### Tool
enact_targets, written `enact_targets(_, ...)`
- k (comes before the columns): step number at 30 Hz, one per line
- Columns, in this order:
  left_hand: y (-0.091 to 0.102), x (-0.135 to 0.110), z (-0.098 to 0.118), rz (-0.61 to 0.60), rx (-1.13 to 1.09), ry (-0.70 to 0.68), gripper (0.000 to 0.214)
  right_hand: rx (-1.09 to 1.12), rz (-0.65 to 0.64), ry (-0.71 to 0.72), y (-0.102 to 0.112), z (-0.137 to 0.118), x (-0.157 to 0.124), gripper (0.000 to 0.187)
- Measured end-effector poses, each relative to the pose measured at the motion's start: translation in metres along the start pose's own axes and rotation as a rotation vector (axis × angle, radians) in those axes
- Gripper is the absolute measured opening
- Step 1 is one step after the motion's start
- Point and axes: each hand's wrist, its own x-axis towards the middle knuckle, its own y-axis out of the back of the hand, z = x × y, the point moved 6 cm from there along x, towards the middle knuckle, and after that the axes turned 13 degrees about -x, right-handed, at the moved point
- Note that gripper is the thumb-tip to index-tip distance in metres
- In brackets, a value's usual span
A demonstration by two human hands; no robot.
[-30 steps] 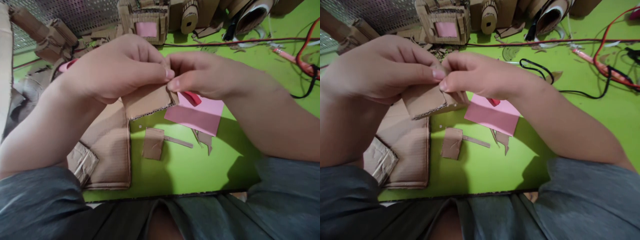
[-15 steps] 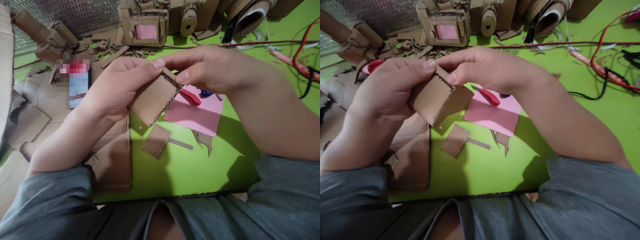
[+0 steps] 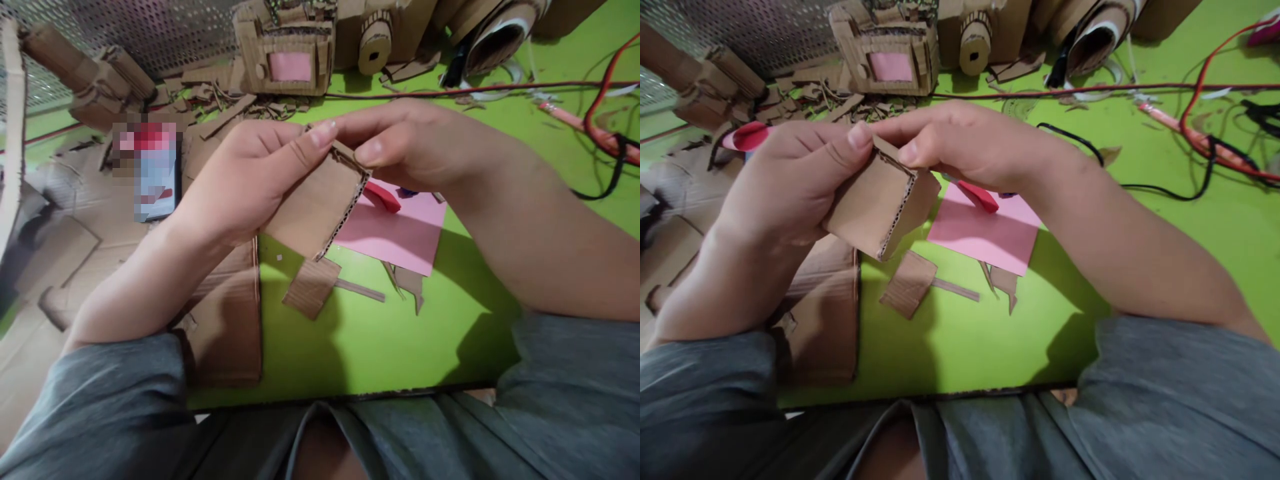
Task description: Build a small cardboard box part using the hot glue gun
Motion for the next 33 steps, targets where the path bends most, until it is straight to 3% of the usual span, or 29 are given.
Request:
enact_targets(9, 0.002, 0.009, 0.002, 0.060, -0.023, 0.056, 0.049, -0.125, 0.045, 0.062, 0.004, -0.002, 0.000, 0.029)
enact_targets(12, 0.016, 0.021, 0.002, 0.041, 0.000, 0.066, 0.040, -0.152, 0.170, 0.044, 0.011, 0.008, 0.004, 0.039)
enact_targets(15, 0.039, 0.033, 0.000, 0.058, 0.011, 0.002, 0.029, -0.192, 0.230, 0.059, 0.012, 0.013, 0.007, 0.063)
enact_targets(18, 0.058, 0.040, -0.005, 0.061, 0.022, -0.038, 0.024, -0.443, 0.309, 0.052, 0.023, 0.010, 0.002, 0.083)
enact_targets(22, 0.072, 0.041, -0.009, 0.077, 0.019, -0.072, 0.028, -0.880, 0.417, -0.030, 0.060, 0.012, -0.027, 0.086)
enact_targets(26, 0.070, 0.037, -0.006, 0.112, 0.031, -0.053, 0.027, -1.230, 0.291, -0.113, 0.094, 0.049, -0.069, 0.078)
enact_targets(28, 0.069, 0.034, -0.005, 0.180, 0.055, -0.006, 0.022, -1.260, 0.166, -0.225, 0.105, 0.079, -0.085, 0.076)
enact_targets(33, 0.066, 0.027, -0.005, 0.286, 0.072, 0.045, 0.017, -1.284, 0.145, -0.469, 0.122, 0.121, -0.100, 0.095)
